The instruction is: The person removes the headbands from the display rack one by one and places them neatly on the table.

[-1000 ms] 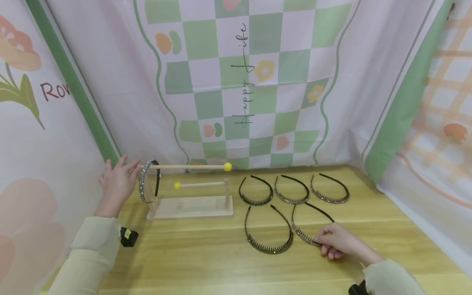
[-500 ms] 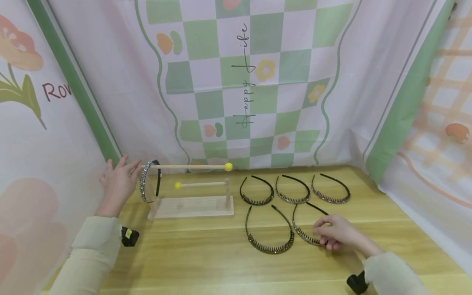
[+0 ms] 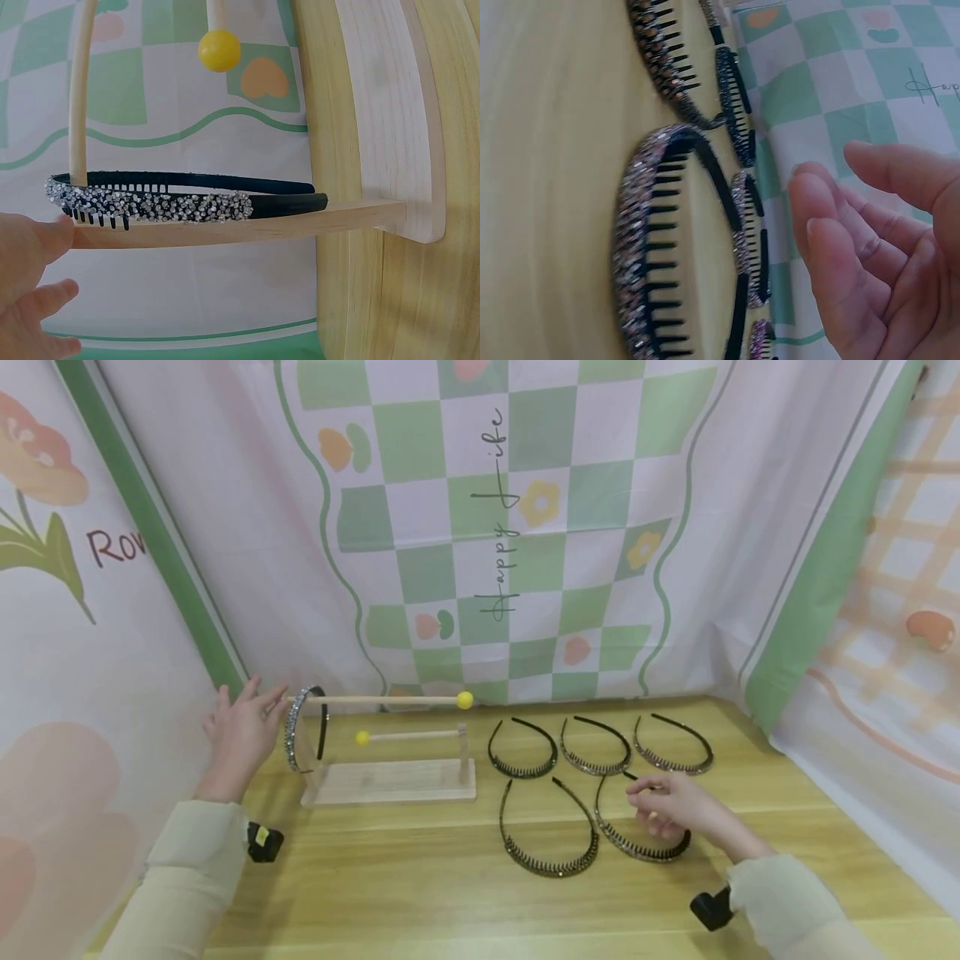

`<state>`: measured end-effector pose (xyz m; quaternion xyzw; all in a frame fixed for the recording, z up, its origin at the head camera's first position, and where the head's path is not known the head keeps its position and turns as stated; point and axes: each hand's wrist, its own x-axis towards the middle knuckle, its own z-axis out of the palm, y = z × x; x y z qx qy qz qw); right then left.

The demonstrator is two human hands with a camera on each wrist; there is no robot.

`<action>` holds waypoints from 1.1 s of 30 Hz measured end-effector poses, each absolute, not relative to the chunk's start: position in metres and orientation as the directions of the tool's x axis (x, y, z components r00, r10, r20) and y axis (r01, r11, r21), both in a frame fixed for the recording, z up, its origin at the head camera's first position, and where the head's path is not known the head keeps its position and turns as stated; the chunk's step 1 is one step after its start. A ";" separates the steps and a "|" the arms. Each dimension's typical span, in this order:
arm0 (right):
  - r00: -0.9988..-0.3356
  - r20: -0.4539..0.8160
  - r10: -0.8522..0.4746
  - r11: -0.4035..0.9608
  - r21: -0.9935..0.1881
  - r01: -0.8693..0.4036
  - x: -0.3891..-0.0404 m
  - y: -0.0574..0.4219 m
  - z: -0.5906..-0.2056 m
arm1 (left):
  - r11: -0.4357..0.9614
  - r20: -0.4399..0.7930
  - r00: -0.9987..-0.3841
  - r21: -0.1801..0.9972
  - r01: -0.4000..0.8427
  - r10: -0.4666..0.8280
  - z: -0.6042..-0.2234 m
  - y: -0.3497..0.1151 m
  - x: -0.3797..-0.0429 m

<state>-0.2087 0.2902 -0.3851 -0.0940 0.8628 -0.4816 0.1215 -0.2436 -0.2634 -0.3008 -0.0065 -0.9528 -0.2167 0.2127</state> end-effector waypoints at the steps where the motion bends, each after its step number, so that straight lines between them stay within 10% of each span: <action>1: -0.955 -0.114 -0.274 0.519 -0.853 -0.047 -0.210 0.289 -0.383 | 0.906 0.409 -0.909 0.409 0.105 -0.079 -0.301 -0.263 -0.244; 33: -0.910 -0.006 -0.415 0.526 -0.817 -0.235 -0.255 0.153 -0.294 | 0.909 0.393 -0.916 0.407 0.095 -0.080 -0.299 -0.263 -0.242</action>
